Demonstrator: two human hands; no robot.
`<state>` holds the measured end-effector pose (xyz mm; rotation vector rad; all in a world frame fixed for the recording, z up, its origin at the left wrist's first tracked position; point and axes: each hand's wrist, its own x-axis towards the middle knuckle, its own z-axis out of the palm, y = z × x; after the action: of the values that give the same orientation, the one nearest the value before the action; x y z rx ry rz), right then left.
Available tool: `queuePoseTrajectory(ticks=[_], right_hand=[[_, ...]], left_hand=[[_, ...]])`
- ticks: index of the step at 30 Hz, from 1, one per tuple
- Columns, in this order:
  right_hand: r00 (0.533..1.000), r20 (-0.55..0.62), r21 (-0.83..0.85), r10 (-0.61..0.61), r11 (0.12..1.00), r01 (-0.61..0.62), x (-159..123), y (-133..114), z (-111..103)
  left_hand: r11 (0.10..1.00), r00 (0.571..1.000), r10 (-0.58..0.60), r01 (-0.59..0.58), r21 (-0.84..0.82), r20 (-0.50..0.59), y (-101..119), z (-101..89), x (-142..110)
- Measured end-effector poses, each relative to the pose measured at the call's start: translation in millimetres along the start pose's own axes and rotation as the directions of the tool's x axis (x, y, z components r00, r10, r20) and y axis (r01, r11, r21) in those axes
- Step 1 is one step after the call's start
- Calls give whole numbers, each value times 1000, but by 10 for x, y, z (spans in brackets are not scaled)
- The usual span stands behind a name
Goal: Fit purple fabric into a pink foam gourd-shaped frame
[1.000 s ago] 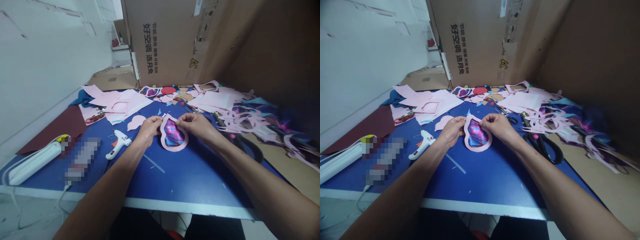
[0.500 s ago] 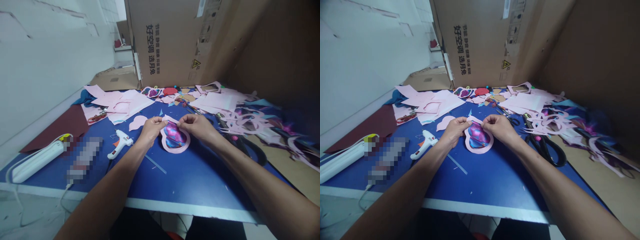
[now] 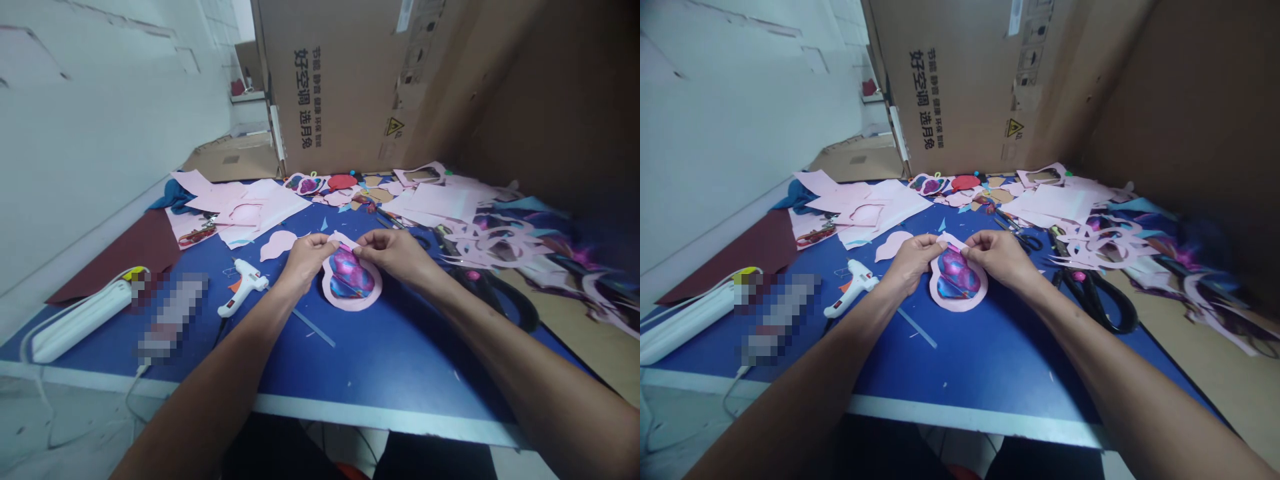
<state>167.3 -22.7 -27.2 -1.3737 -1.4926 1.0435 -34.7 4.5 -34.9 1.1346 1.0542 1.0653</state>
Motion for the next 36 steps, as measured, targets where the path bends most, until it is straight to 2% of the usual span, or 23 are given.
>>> queuePoseTrajectory(ticks=[15, 29, 36], right_hand=[[1000, 4, -19, -4, 1000, 4, 0, 3, 2], [1000, 5, -35, 7, 999, -6, 3, -2, -8], [1000, 15, -25, 15, 1000, -15, 8, 23, -2]], left_hand=[[999, 1000, 29, -29, 46, -2, -34, -23, 10], [999, 997, 44, -45, 0, 62, -87, -33, 47], [1000, 999, 29, -28, -3, 43, -67, -20, 35]])
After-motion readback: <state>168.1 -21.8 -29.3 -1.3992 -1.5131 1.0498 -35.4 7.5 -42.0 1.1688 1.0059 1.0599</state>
